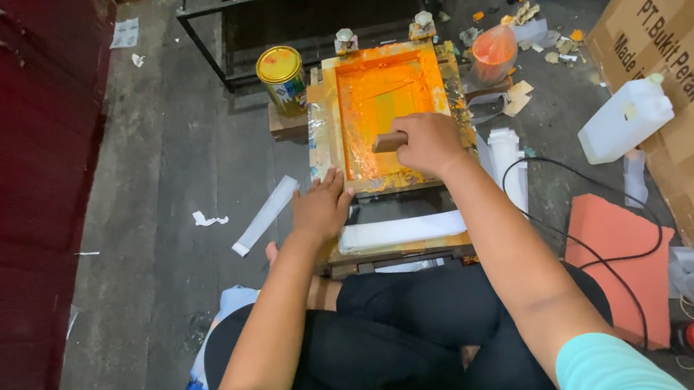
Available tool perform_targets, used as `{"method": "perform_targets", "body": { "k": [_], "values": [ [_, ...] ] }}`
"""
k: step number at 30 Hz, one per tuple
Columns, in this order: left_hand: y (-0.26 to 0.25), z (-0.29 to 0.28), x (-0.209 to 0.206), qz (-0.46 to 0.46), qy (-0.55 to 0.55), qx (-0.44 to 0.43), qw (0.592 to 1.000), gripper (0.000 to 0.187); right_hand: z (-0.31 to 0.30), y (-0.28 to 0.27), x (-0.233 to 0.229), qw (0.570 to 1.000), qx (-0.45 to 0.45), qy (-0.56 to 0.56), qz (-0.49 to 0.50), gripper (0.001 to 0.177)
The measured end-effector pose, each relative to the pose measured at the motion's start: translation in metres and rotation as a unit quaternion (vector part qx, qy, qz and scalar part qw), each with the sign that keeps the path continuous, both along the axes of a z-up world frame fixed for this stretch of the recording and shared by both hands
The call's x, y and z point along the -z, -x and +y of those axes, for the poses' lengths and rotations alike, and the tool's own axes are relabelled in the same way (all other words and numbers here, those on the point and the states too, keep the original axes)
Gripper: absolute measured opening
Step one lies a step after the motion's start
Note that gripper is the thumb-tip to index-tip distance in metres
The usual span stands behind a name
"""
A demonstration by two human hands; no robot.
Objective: The person sits on the floor and repeatedly inspects a translucent strip, then uses a squeegee to spread orange ink across a screen-printing frame. The person handles the strip and squeegee by hand, alternating between inspection and ink spreading.
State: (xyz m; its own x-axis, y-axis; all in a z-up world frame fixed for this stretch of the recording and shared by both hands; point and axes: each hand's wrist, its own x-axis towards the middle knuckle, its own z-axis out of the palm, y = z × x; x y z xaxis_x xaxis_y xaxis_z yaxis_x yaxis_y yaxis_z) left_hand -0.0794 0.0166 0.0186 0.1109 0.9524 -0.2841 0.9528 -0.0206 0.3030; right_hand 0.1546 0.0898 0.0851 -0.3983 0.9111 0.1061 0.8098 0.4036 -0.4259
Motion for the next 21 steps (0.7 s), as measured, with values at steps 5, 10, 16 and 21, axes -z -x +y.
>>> {"method": "perform_targets", "body": {
  "k": [5,10,16,21],
  "values": [
    [0.001,0.023,-0.009,-0.001,-0.01,-0.002,1.0,0.064,0.03,-0.001,0.033,0.997,0.013,-0.075,0.026,0.015],
    [0.005,0.06,-0.002,-0.014,-0.038,0.003,0.999,0.062,0.074,-0.003,0.097,0.964,0.052,-0.261,0.004,0.017],
    [0.007,0.099,0.008,-0.034,-0.082,0.013,0.996,0.059,0.086,-0.001,0.108,0.968,0.021,-0.25,-0.012,0.036],
    [0.007,0.101,0.003,-0.057,-0.07,0.006,0.996,0.06,0.085,-0.002,0.108,0.992,-0.027,-0.109,-0.052,0.048]
  ]
}}
